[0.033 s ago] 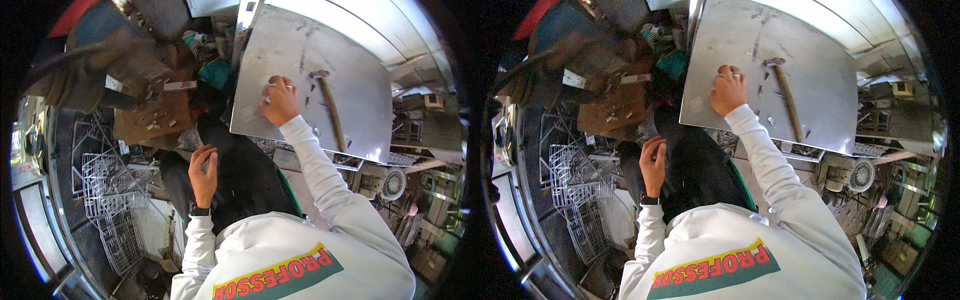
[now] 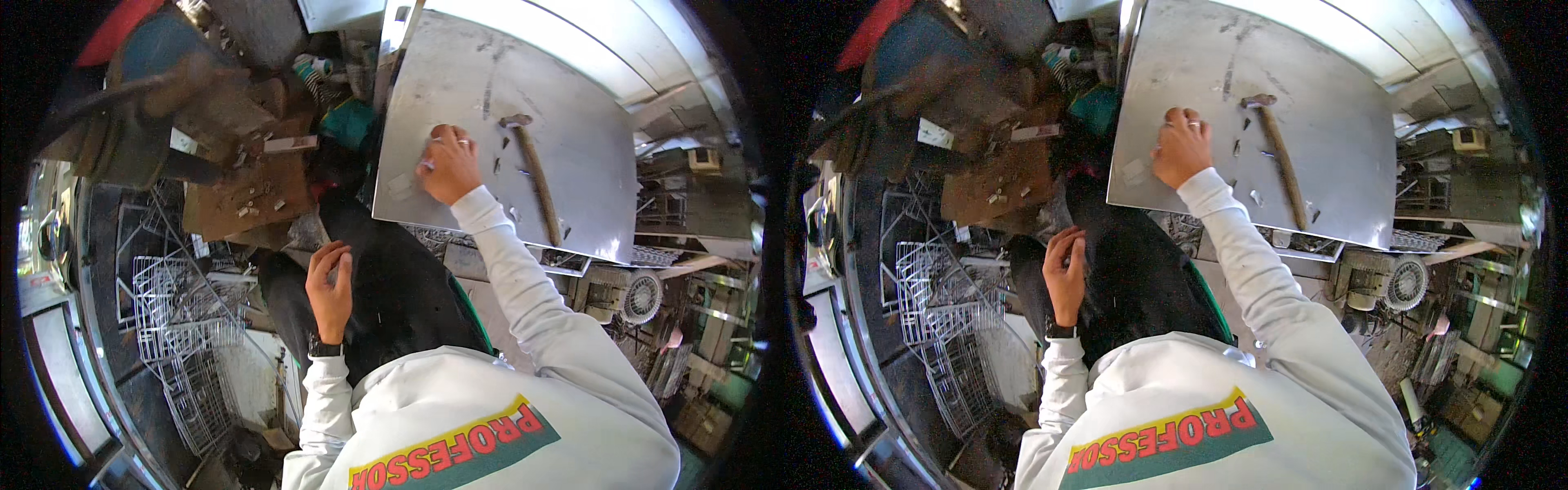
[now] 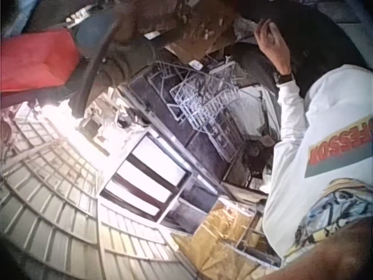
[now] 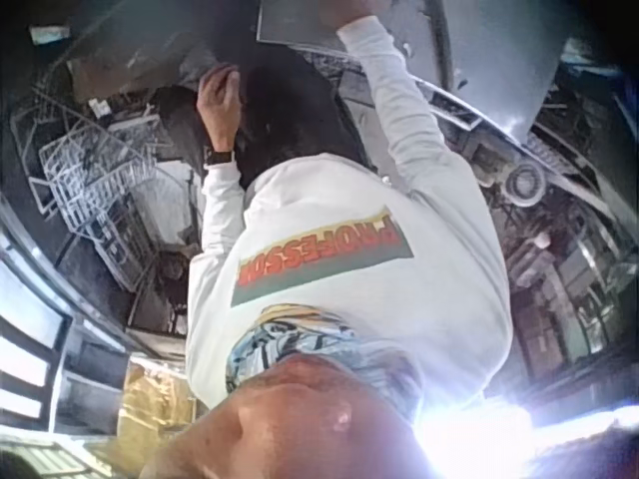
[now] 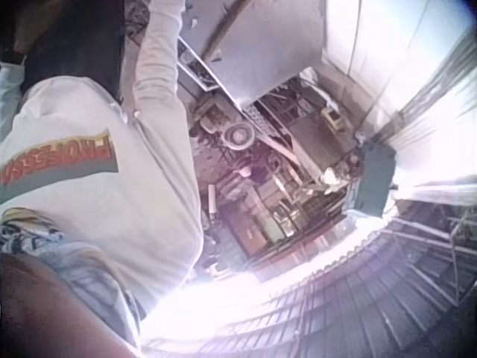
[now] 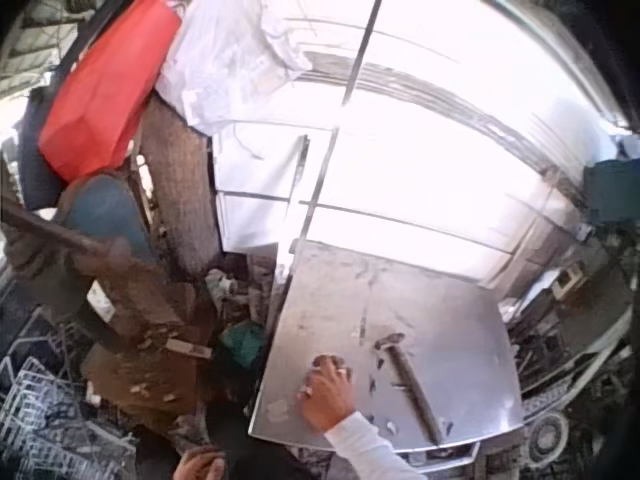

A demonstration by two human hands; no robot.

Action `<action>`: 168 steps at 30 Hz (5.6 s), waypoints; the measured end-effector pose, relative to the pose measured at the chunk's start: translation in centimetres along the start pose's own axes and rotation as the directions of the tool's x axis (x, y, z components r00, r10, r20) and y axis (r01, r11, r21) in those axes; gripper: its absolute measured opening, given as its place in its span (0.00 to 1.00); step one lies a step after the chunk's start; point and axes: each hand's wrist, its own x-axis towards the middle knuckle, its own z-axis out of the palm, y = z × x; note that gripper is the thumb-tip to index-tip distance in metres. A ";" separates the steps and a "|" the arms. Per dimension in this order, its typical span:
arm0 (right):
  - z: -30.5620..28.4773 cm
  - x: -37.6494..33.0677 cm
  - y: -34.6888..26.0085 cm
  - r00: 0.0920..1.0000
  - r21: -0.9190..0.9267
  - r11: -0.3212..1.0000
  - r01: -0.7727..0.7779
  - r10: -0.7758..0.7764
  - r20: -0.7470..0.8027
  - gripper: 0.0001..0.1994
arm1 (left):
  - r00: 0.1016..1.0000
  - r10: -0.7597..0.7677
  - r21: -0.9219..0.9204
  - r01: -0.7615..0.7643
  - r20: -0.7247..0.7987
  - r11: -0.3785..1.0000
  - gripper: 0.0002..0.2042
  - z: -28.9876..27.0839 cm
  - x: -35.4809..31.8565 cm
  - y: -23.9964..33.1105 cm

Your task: The person sits on the floor in a workshop and repeatedly picks up small metal pieces from a nearby surface, turns them over in their hands, and places them back down. The person handles the pieces one at a time without using any tools.

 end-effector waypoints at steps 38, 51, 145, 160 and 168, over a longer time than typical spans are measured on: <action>-0.5 -12.2 -0.6 0.982 0.228 0.963 0.147 -0.115 -0.146 0.12 | 0.997 0.027 -0.171 -0.013 0.077 0.985 0.09 -0.1 -2.7 2.1; -8.0 -12.1 -12.6 0.961 0.593 0.757 0.275 -0.190 -0.202 0.11 | 0.967 -0.107 -0.744 0.245 0.229 0.622 0.16 0.8 -4.3 5.4; -14.8 -8.6 -18.2 0.933 0.790 0.556 0.257 -0.355 -0.054 0.07 | 0.982 0.133 -0.488 -0.183 -0.137 0.853 0.15 -5.6 -7.2 11.7; -12.8 -8.5 -17.6 0.906 0.753 0.576 0.320 -0.418 -0.065 0.05 | 0.999 0.051 -0.695 -0.049 -0.017 0.718 0.14 -5.5 -6.8 10.3; -12.2 -8.9 -17.0 0.865 0.769 0.502 0.396 -0.484 -0.129 0.06 | 0.995 -0.088 -0.793 0.024 -0.038 0.609 0.14 -4.4 -7.3 10.4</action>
